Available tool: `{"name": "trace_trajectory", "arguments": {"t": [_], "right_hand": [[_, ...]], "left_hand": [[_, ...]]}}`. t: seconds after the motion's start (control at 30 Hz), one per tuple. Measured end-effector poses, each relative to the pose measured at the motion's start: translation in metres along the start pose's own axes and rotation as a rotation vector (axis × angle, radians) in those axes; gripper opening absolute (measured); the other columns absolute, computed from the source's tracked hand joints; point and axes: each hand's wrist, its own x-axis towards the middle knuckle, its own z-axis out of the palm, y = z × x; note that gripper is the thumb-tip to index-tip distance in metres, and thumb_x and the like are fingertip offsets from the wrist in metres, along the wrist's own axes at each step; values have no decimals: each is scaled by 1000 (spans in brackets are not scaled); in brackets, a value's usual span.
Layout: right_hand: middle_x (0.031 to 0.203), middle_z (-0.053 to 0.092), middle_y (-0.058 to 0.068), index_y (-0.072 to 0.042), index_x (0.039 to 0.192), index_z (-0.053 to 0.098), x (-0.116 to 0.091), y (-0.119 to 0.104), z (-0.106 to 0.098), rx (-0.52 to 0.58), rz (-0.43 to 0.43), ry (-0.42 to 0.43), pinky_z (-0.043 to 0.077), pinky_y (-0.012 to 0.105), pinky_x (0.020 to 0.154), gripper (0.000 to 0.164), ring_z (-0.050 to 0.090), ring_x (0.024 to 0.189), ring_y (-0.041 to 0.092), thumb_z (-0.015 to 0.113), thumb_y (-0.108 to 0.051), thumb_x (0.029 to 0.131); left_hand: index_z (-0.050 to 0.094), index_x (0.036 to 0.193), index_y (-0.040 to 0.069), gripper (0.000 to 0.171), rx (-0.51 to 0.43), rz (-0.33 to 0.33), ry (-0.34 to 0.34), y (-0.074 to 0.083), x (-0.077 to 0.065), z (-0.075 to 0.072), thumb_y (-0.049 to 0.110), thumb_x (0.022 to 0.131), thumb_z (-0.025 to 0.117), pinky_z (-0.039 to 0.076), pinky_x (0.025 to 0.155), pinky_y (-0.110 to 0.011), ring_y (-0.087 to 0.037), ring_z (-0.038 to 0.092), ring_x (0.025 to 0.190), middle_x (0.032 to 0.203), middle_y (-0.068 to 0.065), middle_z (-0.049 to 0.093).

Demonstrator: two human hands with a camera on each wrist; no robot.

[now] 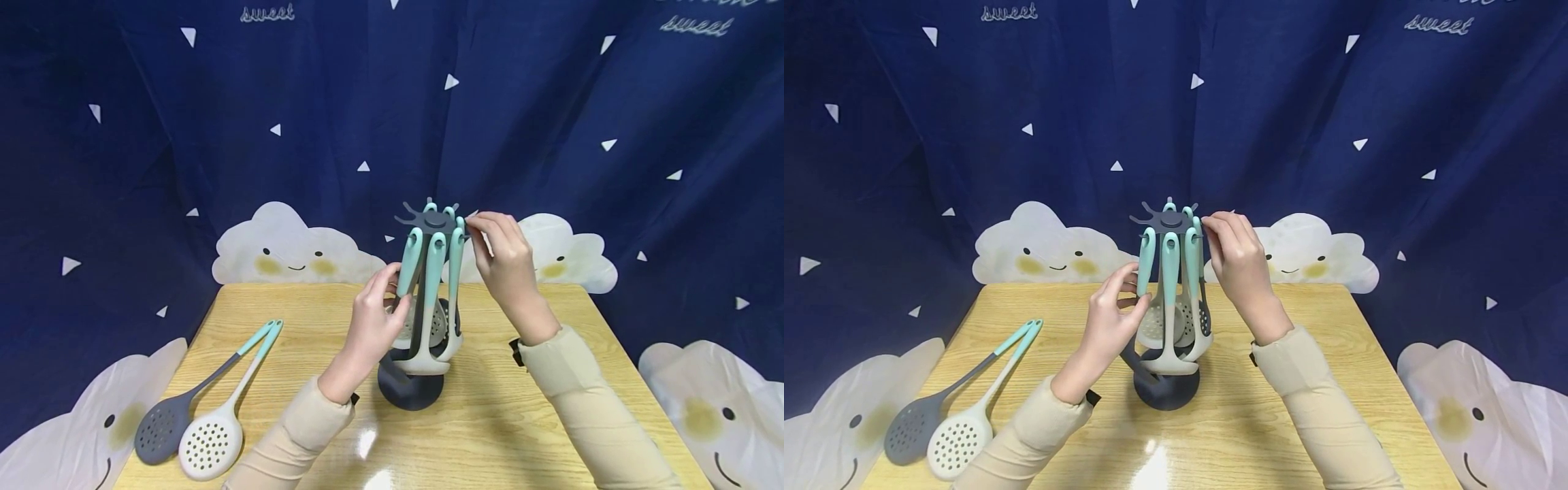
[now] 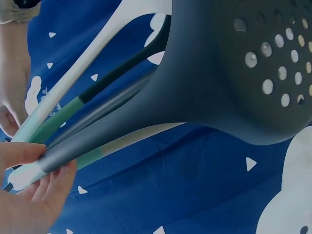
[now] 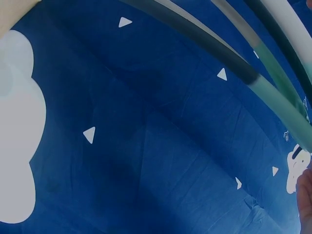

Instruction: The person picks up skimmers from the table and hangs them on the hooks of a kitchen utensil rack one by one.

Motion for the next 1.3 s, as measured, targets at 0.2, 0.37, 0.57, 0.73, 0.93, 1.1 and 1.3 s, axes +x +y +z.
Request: {"name": "trace_trajectory", "arguments": {"t": [0.2,0.37,0.57,0.73,0.93,1.1,1.3], "right_hand": [[87,60,18,8,90,62,0,0,0,-7,0,0,48,37,74,9,56,80,31,59,8,81],[87,60,18,8,90,62,0,0,0,-6,0,2,49,38,73,9,56,80,31,59,8,81],[87,61,18,8,89,62,0,0,0,-1,4,11,48,38,72,9,56,79,31,59,8,81],[87,61,18,8,89,62,0,0,0,2,4,14,48,37,73,9,56,79,31,58,8,81],[86,60,18,8,89,62,0,0,0,2,-1,14,48,38,72,9,56,78,31,59,8,81],[86,61,18,8,89,62,0,0,1,0,-2,10,48,38,72,9,56,78,31,58,8,81],[87,61,18,8,89,62,0,0,1,1,-1,13,48,37,73,9,56,79,31,58,9,81]], "left_hand": [[53,112,-5,40,-56,14,18,-6,0,3,-9,74,64,54,60,-25,-21,61,75,88,-15,58],[53,113,-5,40,-102,14,19,-9,-1,4,-8,74,65,55,60,-32,-23,61,77,89,-16,58],[54,113,-6,42,-132,12,24,-10,-1,6,-11,73,65,55,59,-33,-25,61,76,89,-17,58],[52,114,-9,45,-174,17,3,-13,0,5,-11,72,67,54,60,-38,-30,61,77,90,-22,58],[47,122,-4,54,-163,-2,-115,-20,0,-5,-2,73,70,52,73,-36,-25,59,88,100,-17,57],[45,127,2,59,-105,32,-163,-32,1,-19,11,75,70,44,83,-39,-25,53,100,112,-12,53],[49,123,1,46,-5,-15,-126,-61,4,-35,12,81,64,40,90,-41,-26,48,105,116,-13,51]]}}
